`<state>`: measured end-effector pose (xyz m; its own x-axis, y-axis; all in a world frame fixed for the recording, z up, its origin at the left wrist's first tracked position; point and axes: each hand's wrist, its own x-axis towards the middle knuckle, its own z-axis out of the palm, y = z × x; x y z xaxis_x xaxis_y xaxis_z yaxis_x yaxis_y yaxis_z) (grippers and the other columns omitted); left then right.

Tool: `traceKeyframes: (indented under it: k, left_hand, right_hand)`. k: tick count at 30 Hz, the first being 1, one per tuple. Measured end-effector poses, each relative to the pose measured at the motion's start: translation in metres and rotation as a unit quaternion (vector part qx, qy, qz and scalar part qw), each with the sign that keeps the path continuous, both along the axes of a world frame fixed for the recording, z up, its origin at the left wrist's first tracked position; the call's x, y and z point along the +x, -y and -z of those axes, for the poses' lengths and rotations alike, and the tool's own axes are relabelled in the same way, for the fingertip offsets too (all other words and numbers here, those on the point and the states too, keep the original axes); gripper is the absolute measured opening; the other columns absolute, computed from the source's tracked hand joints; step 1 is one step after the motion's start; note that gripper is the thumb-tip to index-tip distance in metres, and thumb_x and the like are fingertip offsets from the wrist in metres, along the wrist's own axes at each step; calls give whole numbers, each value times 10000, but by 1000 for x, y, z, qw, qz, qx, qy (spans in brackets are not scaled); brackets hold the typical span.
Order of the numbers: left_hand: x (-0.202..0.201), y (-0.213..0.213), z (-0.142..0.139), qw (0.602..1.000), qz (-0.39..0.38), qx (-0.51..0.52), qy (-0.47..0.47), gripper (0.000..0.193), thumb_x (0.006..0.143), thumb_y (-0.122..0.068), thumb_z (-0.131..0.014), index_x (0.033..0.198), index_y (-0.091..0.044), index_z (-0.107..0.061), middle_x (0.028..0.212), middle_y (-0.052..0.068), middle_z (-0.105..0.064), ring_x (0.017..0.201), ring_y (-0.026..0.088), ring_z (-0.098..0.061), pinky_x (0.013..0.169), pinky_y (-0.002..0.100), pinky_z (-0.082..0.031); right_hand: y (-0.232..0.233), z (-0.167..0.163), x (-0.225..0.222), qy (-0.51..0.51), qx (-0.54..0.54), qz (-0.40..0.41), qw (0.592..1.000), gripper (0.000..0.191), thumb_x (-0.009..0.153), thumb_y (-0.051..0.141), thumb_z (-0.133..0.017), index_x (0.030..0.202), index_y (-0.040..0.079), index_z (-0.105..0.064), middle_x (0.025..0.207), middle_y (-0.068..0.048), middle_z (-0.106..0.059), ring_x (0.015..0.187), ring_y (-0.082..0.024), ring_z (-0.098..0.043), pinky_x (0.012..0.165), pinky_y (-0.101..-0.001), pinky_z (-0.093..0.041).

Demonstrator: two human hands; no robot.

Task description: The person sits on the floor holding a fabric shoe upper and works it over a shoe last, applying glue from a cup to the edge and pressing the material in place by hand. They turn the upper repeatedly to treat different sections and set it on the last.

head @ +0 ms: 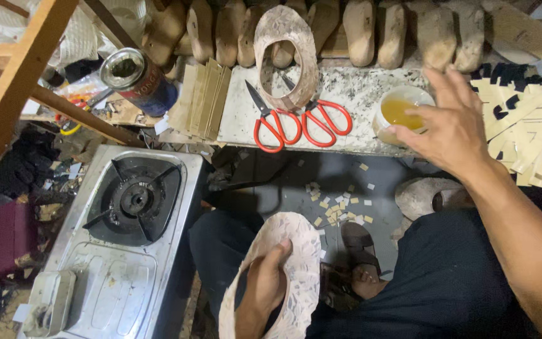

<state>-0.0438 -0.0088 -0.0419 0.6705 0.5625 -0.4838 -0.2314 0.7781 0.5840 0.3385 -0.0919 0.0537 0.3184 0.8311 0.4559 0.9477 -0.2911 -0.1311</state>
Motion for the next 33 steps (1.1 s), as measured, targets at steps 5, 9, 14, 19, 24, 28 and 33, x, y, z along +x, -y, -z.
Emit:
traceKeyframes:
  k: [5, 9, 14, 19, 24, 28, 33]
  left_hand:
    - [10, 5, -8, 996, -7, -53, 77, 515, 894, 15, -544, 1405, 64, -492, 1249, 209, -667, 1127, 303, -684, 977, 440, -561]
    - [16, 9, -14, 993, 25, -57, 99, 525, 886, 40, -538, 1409, 57, -494, 1265, 191, -665, 1151, 279, -676, 998, 416, -548]
    - [16, 8, -18, 986, 88, -63, 129, 508, 923, 31, -531, 1428, 74, -495, 1282, 208, -657, 1162, 275, -661, 1017, 401, -534]
    - [14, 10, -21, 980, 143, -89, 105, 529, 901, 46, -515, 1429, 70, -492, 1293, 205, -647, 1165, 273, -666, 1009, 402, -538]
    - [8, 9, -25, 967, 195, -95, 136, 542, 920, 29, -508, 1460, 62, -463, 1327, 203, -634, 1205, 270, -653, 1046, 404, -526]
    - [4, 4, -28, 977, 170, -115, 56, 552, 899, 24, -511, 1448, 58, -470, 1302, 215, -650, 1181, 294, -669, 1019, 428, -543]
    - [7, 8, -28, 978, 156, -79, 117, 553, 922, 27, -517, 1470, 42, -448, 1308, 192, -638, 1188, 265, -648, 1014, 405, -531]
  right_hand:
    - [28, 9, -59, -181, 46, -60, 981, 248, 858, 220, -770, 677, 71, -689, 1432, -71, -619, 1486, -293, -483, 1301, -468, -335]
    - [55, 25, -145, -281, 48, -200, 937, 319, 735, 151, -791, 1043, 79, -757, 1496, -179, -506, 1457, -376, -420, 1193, -493, -334]
    - [62, 48, -182, -252, 71, -228, 938, 468, 753, 62, -736, 1218, 106, -730, 1557, -226, -389, 1465, -416, -379, 1193, -509, -340]
    - [61, 56, -168, -264, 100, -238, 929, 454, 764, -31, -698, 1178, 148, -745, 1572, -219, -389, 1487, -408, -385, 1214, -504, -345]
    - [60, 49, -164, -273, 81, -265, 922, 524, 716, -92, -658, 1166, 152, -769, 1560, -224, -413, 1478, -406, -410, 1214, -499, -361]
    - [62, 43, -163, -270, 84, -287, 915, 489, 702, -49, -723, 1124, 191, -783, 1544, -196, -440, 1467, -386, -417, 1202, -491, -362]
    - [63, 44, -164, -217, 100, -239, 941, 464, 732, -49, -720, 1148, 153, -762, 1512, -201, -442, 1448, -386, -437, 1184, -494, -396]
